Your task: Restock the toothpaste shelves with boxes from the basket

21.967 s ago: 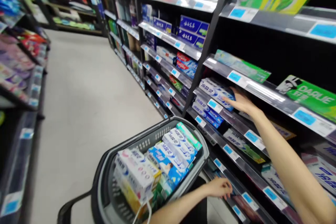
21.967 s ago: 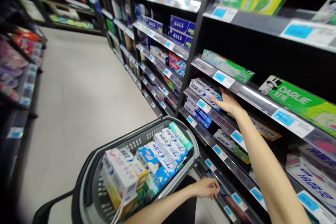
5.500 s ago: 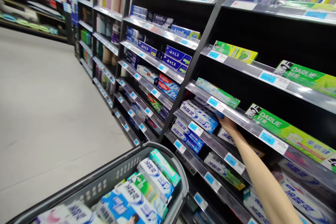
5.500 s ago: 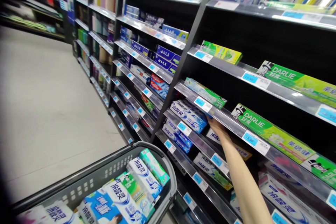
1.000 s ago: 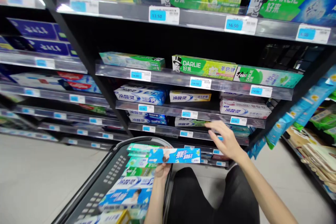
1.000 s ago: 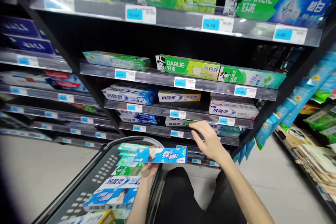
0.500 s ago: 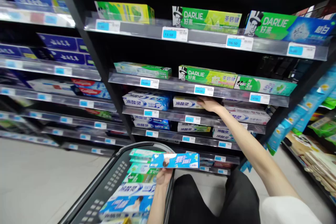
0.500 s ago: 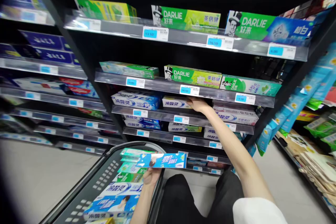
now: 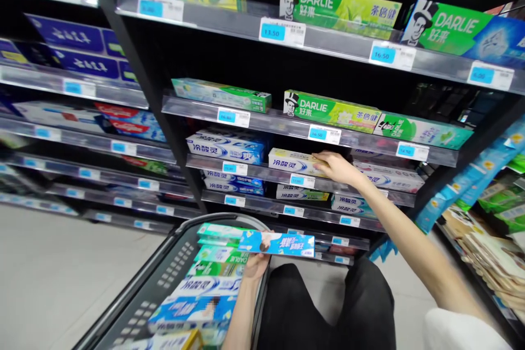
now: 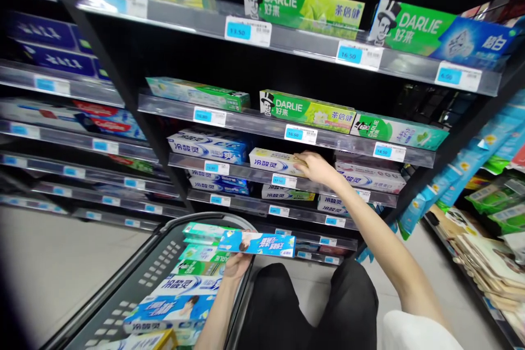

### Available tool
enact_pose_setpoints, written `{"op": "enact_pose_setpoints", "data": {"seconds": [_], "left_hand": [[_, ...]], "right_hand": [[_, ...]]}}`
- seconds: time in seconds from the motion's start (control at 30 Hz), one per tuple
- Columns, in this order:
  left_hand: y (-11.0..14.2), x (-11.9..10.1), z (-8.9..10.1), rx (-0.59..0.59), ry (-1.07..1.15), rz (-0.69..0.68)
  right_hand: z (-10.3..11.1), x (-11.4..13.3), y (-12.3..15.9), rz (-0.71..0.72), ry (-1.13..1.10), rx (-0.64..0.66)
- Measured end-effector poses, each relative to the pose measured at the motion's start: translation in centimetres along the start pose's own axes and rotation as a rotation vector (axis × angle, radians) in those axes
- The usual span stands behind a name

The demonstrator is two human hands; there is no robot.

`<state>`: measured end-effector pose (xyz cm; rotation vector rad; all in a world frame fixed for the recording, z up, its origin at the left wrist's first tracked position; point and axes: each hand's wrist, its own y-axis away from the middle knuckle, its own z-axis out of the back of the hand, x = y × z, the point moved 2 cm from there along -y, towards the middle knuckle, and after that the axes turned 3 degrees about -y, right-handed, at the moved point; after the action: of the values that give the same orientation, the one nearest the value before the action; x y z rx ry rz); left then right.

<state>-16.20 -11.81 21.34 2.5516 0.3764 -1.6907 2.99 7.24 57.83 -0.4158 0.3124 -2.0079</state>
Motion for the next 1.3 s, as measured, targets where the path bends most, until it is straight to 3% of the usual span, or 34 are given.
{"op": "enact_pose_setpoints", "data": {"seconds": [0.07, 0.13, 0.23, 0.3, 0.37, 0.4, 0.47, 0.63, 0.77, 0.9, 1.0, 1.17, 1.3], "left_hand": [[-0.1, 0.0, -0.1, -0.003, 0.025, 0.003], [-0.1, 0.0, -0.1, -0.034, 0.049, 0.007], [0.1, -0.1, -0.2, -0.067, 0.098, -0.001], [0.5, -0.4, -0.4, -0.039, 0.117, -0.020], [0.8, -0.5, -0.9, 0.001, 0.114, -0.011], [1.0, -0.4, -1.4, 0.023, 0.107, 0.002], [1.2, 0.3, -3.0, 0.074, 0.090, 0.057], [1.7, 3.3, -9.4, 0.215, 0.069, 0.259], [2.6, 3.5, -13.3, 0.415, 0.136, 0.304], [2.9, 2.4, -13.8, 0.497, 0.088, 0.235], [2.7, 2.5, -13.4, 0.460, -0.100, 0.217], [2.9, 4.1, -13.3, 0.318, -0.306, 0.346], [3.0, 4.7, -13.2, 0.336, -0.393, 0.406]], "right_hand": [[0.0, 1.6, 1.8, 0.004, -0.026, -0.146], [-1.3, 3.7, 4.8, 0.014, -0.114, -0.334], [-6.2, 6.3, 11.2, -0.033, -0.328, -0.534], [-10.8, 7.2, 15.8, -0.190, -0.445, -0.486], [-15.2, 7.6, 20.2, -0.367, -0.620, -0.301], [-16.9, 7.8, 22.2, -0.443, -0.701, -0.216], [-19.0, 7.8, 25.9, -0.609, -0.768, -0.176], [-19.0, 6.4, 34.0, -0.962, -0.877, -0.313], [-18.4, 5.8, 39.5, -1.110, -1.143, -0.380], [-18.8, 5.7, 42.5, -1.172, -1.288, -0.358], [-19.4, 5.2, 43.3, -1.203, -1.384, -0.385], [-20.2, 4.5, 43.6, -1.224, -1.390, -0.503], [-20.4, 5.2, 43.6, -1.244, -1.323, -0.574]]}}
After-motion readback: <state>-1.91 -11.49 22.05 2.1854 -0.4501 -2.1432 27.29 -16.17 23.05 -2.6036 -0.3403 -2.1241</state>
